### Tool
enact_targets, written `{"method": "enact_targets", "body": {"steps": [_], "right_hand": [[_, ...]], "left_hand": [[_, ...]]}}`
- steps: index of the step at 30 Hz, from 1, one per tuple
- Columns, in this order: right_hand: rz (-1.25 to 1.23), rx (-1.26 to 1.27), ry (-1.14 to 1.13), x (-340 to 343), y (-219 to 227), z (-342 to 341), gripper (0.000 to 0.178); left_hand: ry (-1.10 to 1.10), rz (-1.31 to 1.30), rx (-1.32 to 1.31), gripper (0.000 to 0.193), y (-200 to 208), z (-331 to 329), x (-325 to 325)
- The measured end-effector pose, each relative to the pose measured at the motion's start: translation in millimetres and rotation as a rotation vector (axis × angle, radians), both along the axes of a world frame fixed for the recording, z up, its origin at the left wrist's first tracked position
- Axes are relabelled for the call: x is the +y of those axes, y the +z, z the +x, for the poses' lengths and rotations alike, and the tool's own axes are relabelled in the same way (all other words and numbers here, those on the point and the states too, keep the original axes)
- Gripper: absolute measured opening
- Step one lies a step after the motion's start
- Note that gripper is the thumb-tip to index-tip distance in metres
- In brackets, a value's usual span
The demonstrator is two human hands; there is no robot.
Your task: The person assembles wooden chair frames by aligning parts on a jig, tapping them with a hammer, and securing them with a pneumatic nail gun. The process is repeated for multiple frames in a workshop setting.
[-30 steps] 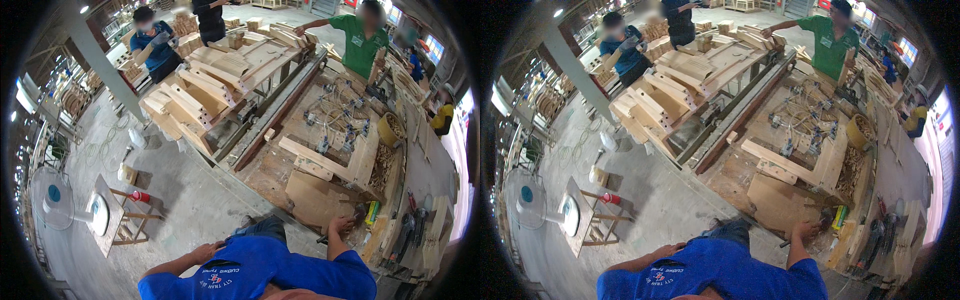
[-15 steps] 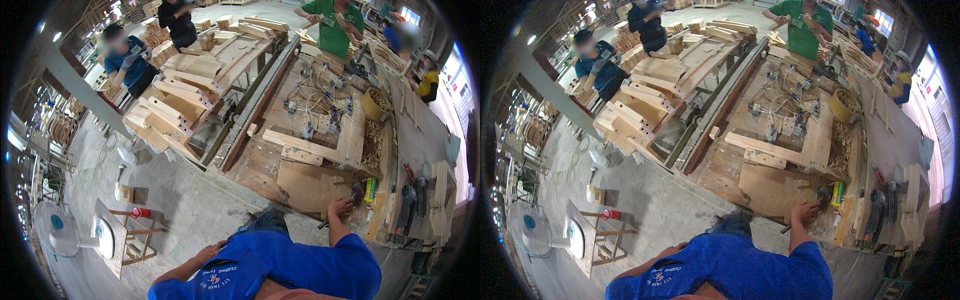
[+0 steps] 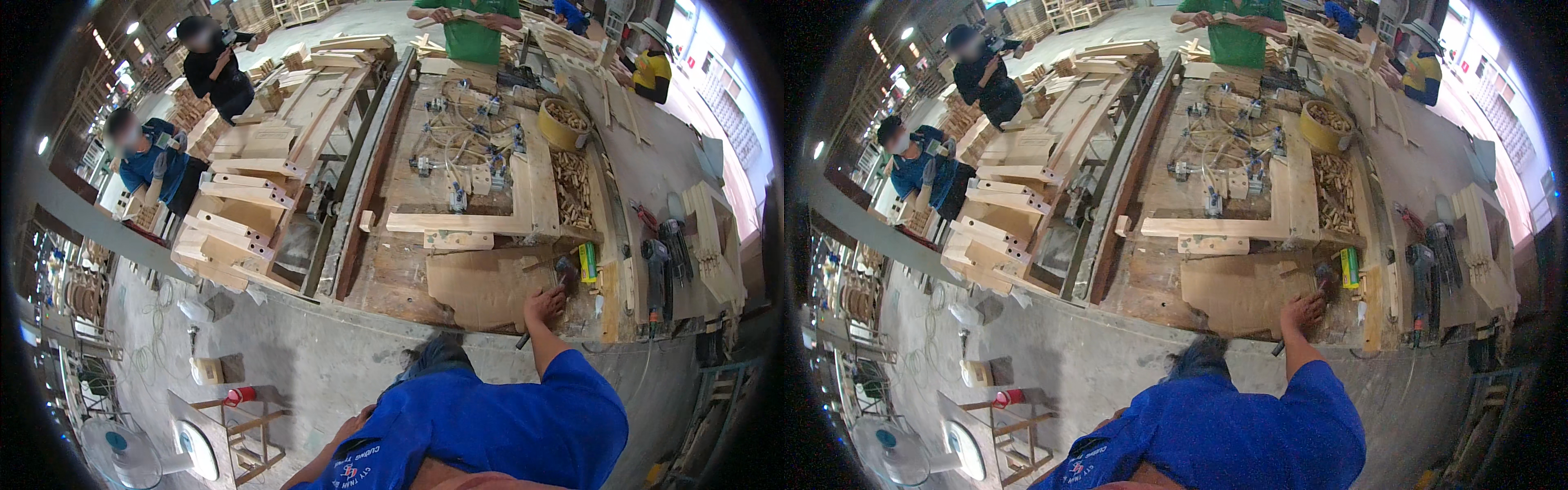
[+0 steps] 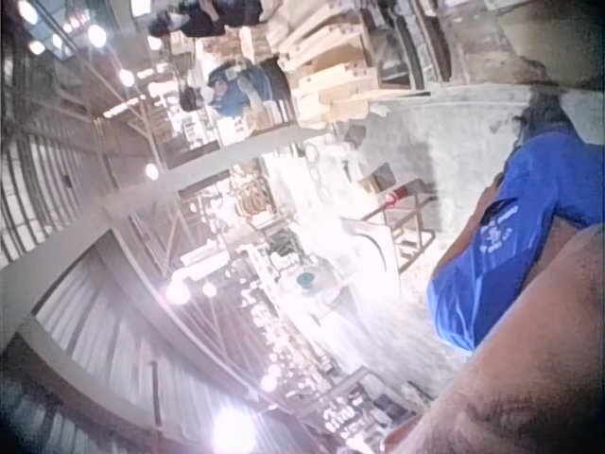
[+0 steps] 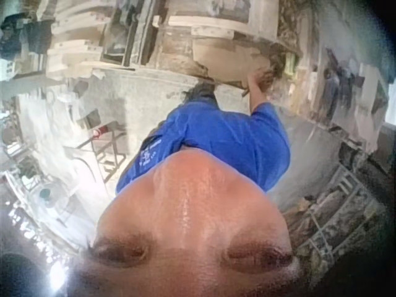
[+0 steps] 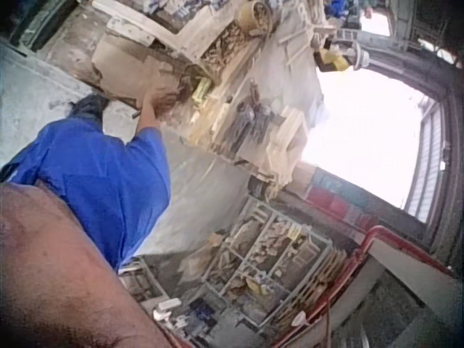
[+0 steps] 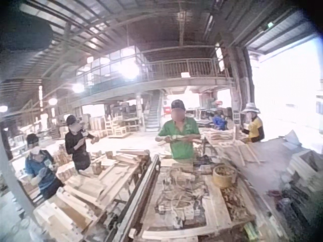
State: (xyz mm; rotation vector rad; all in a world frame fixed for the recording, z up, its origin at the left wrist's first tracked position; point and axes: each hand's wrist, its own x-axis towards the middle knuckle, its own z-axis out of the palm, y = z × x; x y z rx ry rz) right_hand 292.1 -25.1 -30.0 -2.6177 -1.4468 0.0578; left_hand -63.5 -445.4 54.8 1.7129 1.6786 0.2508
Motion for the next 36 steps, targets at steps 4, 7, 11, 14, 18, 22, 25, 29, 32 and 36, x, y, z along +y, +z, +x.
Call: {"method": "enact_targets", "body": {"steps": [4, 7, 11, 14, 18, 22, 25, 29, 32, 36], "right_hand": [[0.02, 0.042, 0.009, -1, 3, 0, 0.079], [0.005, 0.043, -0.004, -3, 6, -3, 0.079], [-0.006, 0.029, -0.005, -4, 6, 0, 0.079], [0.003, 0.05, 0.02, -2, 6, -1, 0.078], [0.035, 0.012, 0.003, 4, -7, 7, 0.078], [0.058, 0.068, -0.006, 3, -11, 11, 0.081], [0.046, 0.07, -0.016, 4, -11, 12, 0.083], [0.081, 0.074, -0.008, 4, -18, 14, 0.085], [0.067, 0.075, -0.015, 3, -10, 10, 0.085], [0.023, 0.164, 0.006, -1, 3, 17, 0.085]], "left_hand": [[0.017, -0.007, 0.013, 0.061, -3, -5, 4], [0.019, -0.022, 0.028, 0.061, -3, -8, 7], [0.01, -0.03, 0.03, 0.061, -3, -14, 17], [0.018, -0.038, 0.046, 0.061, 2, -16, 20], [0.009, -0.042, 0.052, 0.061, 7, -22, 33], [0.004, -0.042, 0.06, 0.06, 11, -29, 49], [-0.001, -0.04, 0.07, 0.06, 13, -34, 64], [-0.021, -0.063, 0.088, 0.06, 20, -39, 86], [-0.03, -0.07, 0.114, 0.06, 21, -44, 99], [-0.055, -0.075, 0.13, 0.06, 18, -50, 111]]}}
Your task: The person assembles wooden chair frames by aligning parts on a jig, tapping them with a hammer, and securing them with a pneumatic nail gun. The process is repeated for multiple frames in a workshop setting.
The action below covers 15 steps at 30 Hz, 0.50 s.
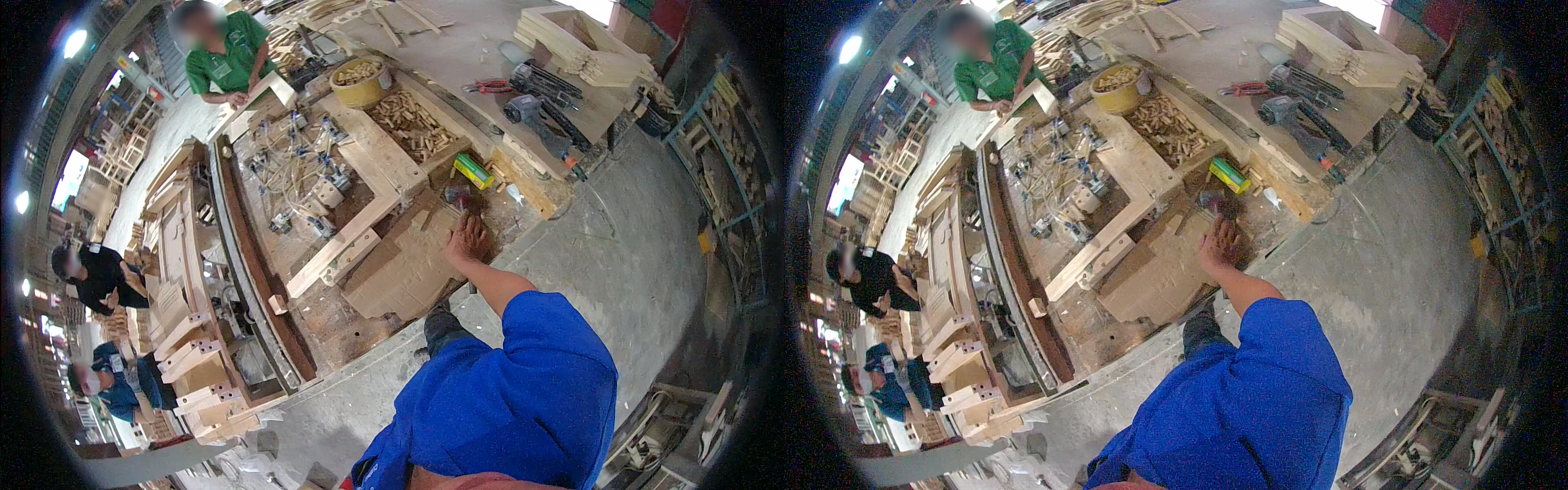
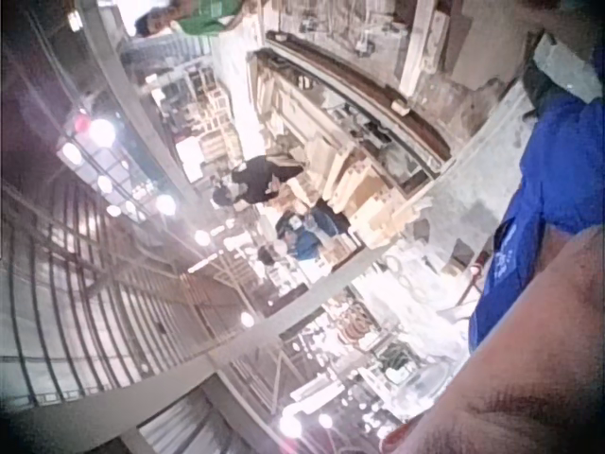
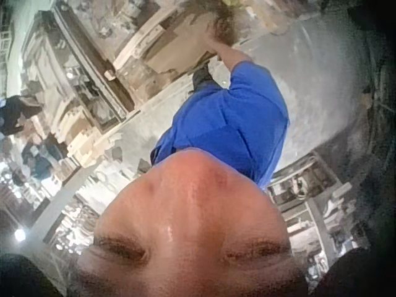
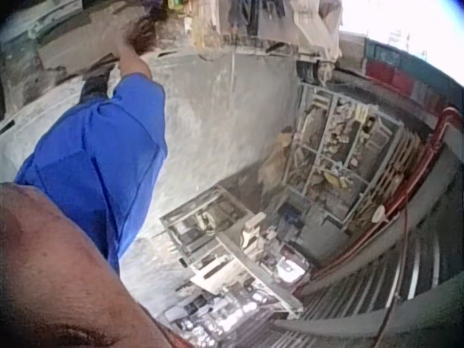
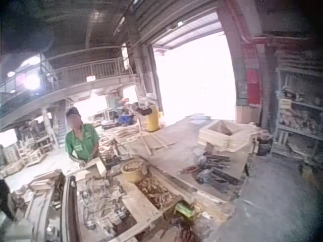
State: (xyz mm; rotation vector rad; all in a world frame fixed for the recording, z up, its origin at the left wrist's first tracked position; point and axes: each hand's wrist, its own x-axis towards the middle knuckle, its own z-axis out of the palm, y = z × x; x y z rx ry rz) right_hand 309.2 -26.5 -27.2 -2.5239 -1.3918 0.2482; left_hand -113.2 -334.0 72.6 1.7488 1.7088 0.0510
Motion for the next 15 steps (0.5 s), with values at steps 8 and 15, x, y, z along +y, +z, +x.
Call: {"method": "enact_targets", "body": {"steps": [8, 15], "right_hand": [[-0.025, 0.068, -0.003, 3, 2, 3, 0.086], [0.001, 0.088, 0.002, 2, 0, 7, 0.086]], "left_hand": [[-0.049, -0.016, 0.0, 0.059, 4, -1, 18], [-0.09, -0.008, -0.008, 0.059, 5, 9, 46]]}}
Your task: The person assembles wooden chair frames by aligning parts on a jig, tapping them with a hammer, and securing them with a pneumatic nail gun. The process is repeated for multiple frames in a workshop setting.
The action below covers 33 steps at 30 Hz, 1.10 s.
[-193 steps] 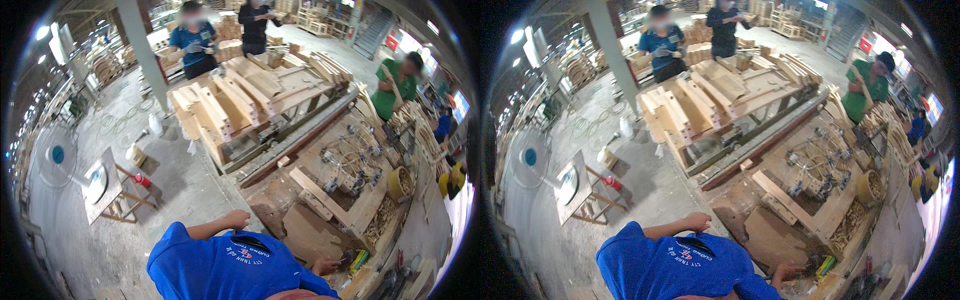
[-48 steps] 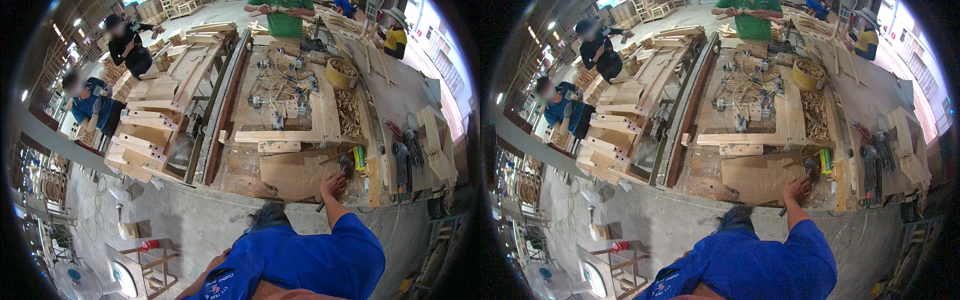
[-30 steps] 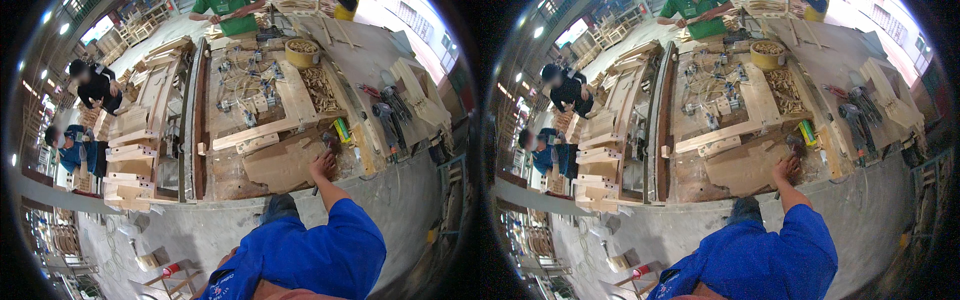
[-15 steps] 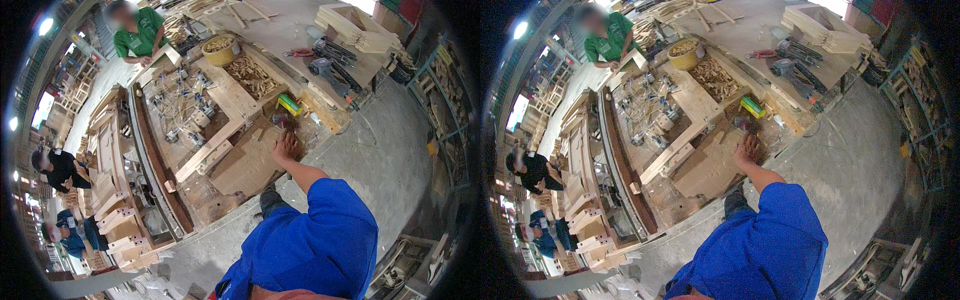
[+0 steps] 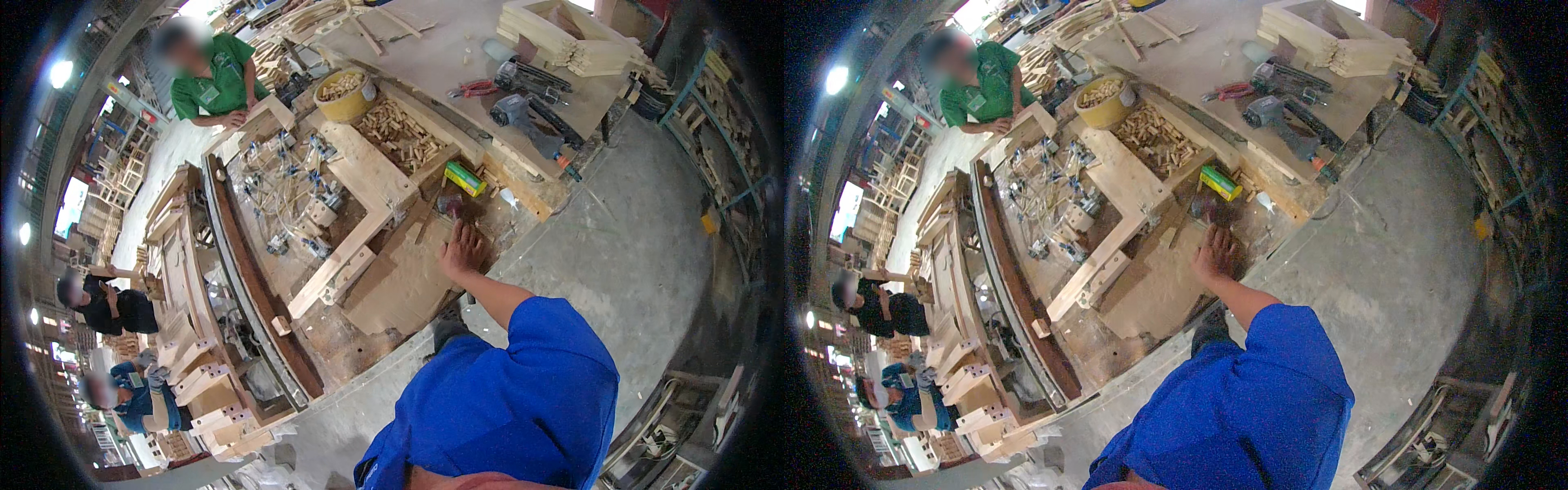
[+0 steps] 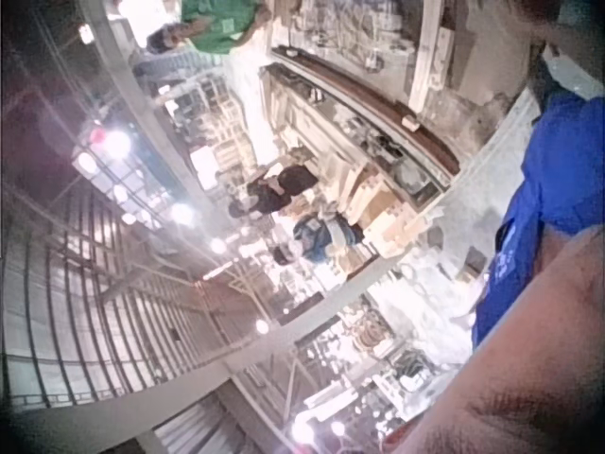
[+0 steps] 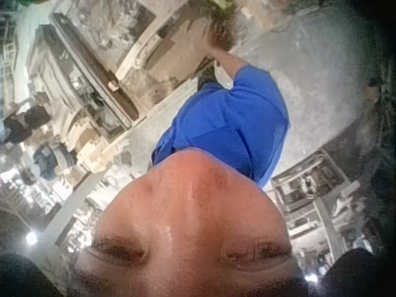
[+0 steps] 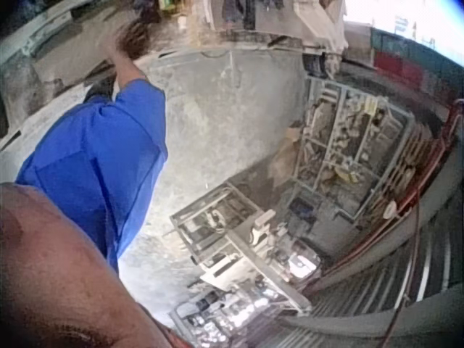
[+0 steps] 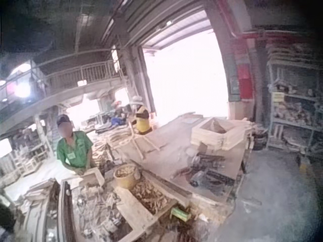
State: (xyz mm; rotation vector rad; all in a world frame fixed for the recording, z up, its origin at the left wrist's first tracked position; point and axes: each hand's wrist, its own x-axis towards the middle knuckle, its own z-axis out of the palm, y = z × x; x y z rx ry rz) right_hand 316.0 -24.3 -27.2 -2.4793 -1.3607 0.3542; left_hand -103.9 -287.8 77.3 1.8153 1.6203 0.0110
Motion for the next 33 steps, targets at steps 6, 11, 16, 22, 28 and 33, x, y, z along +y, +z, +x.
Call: {"method": "enact_targets", "body": {"steps": [6, 11, 16, 22, 28, 33], "right_hand": [[0.046, -0.005, -0.001, -1, -13, 5, 0.088], [0.045, 0.04, 0.015, -5, -3, 8, 0.088], [0.118, 0.004, 0.157, -12, -16, 29, 0.084], [0.164, -0.094, 0.221, -6, -36, 49, 0.076], [0.161, -0.155, 0.175, 8, -32, 41, 0.066], [0.025, 0.175, 0.22, 40, 18, 80, 0.024]], "left_hand": [[-0.068, -0.009, -0.008, 0.059, 4, 13, 46], [-0.163, -0.018, -0.026, 0.059, 5, 29, 87], [-0.274, -0.021, -0.04, 0.058, 6, 41, 126], [-0.396, 0.053, -0.077, 0.058, 9, 65, 180], [-0.297, 0.254, -0.11, 0.057, 2, 107, 226], [-0.293, 0.223, -0.139, 0.056, 7, 139, 235]]}}
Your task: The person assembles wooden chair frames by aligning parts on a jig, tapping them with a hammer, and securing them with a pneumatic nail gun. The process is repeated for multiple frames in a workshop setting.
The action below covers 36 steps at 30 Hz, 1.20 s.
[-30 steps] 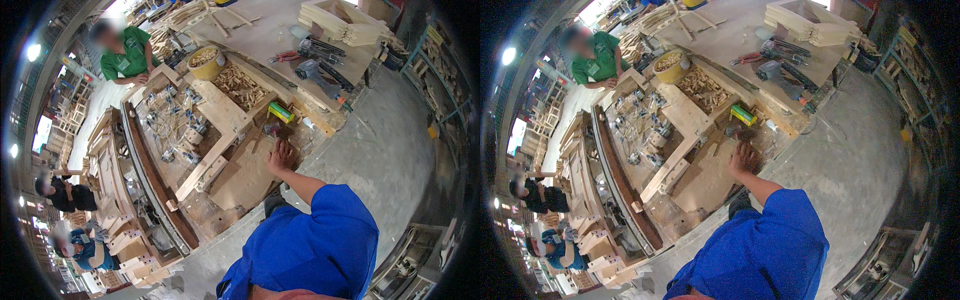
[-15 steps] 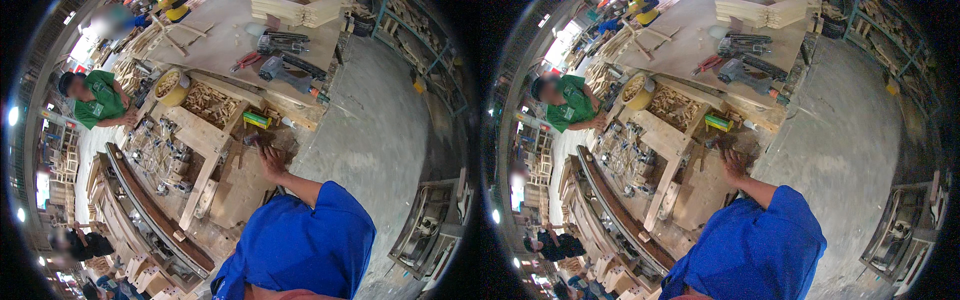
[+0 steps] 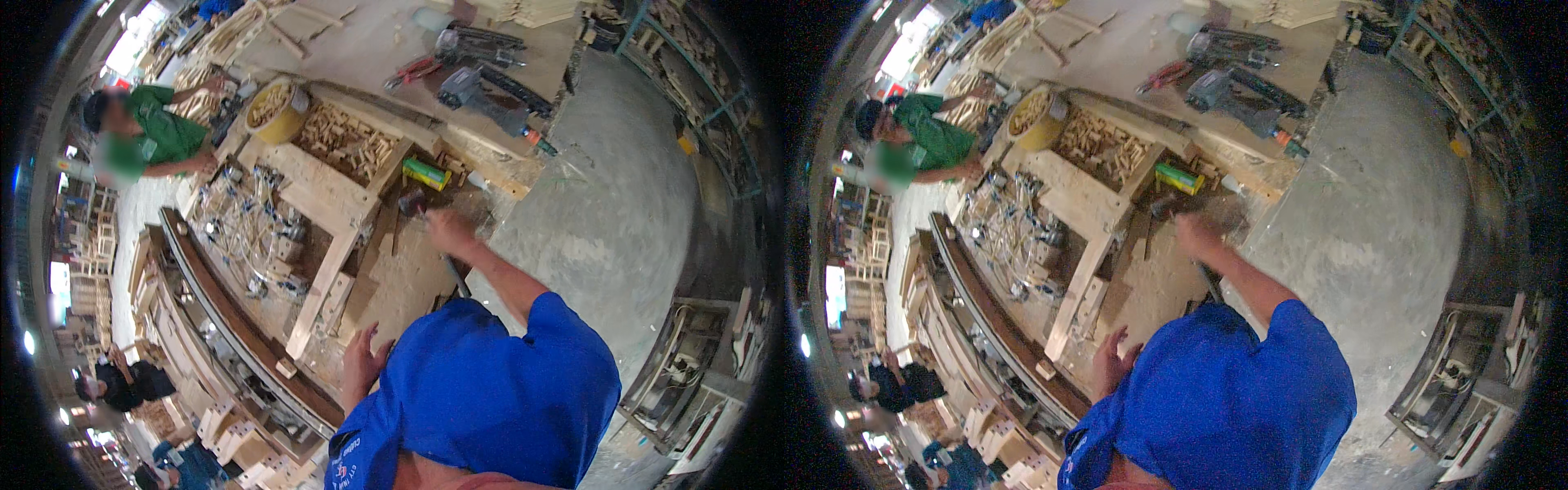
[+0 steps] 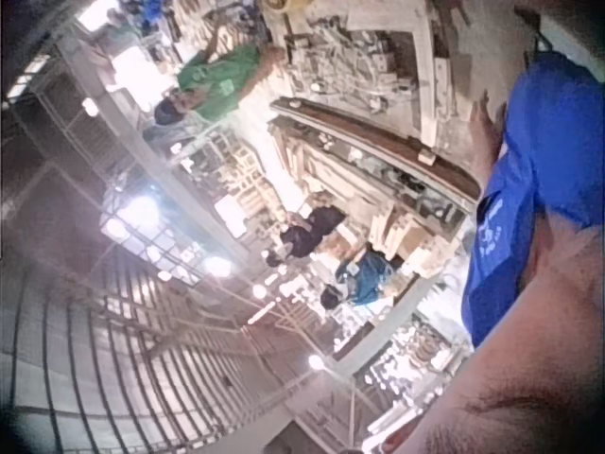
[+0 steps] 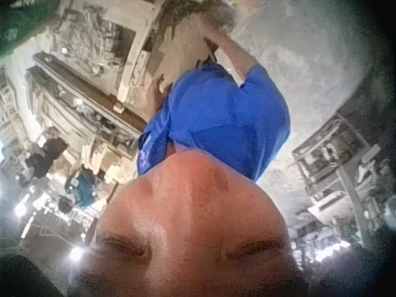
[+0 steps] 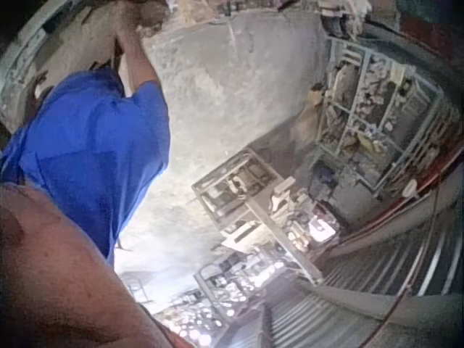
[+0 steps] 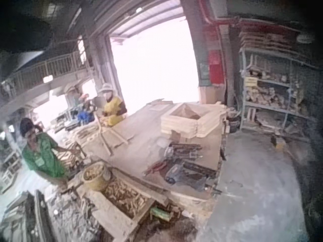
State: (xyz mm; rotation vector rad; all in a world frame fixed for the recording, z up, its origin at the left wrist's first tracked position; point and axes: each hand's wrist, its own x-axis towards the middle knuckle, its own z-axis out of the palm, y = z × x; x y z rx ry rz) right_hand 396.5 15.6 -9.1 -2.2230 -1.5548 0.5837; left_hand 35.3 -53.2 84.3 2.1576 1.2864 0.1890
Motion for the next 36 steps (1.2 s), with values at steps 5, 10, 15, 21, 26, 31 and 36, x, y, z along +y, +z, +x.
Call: {"method": "enact_targets", "body": {"steps": [5, 10, 15, 21, 26, 31, 36], "right_hand": [[0.37, -0.265, -0.469, 6, 111, 113, 0.04], [0.399, -0.788, -0.356, 17, 123, 183, 0.049], [0.204, -0.901, -0.332, 36, 129, 181, 0.054], [0.061, -0.768, -0.262, 53, 127, 200, 0.063], [-0.012, -0.674, -0.162, 58, 154, 200, 0.062], [0.309, -0.026, -0.285, 33, 204, 194, 0.046], [0.419, 1.191, -0.326, 11, 236, 123, 0.035]], "left_hand": [[0.14, -0.037, -0.027, 0.055, -8, 1, -3], [0.135, -0.102, 0.024, 0.052, -18, -8, -11], [0.156, -0.108, 0.032, 0.05, -18, -10, -7], [0.152, -0.093, 0.017, 0.05, -21, -9, 1], [0.106, -0.126, 0.019, 0.048, -21, -7, 8], [0.16, -0.14, -0.16, 0.047, -19, 5, 29], [0.098, -0.091, -0.374, 0.051, 22, 68, 63]]}}
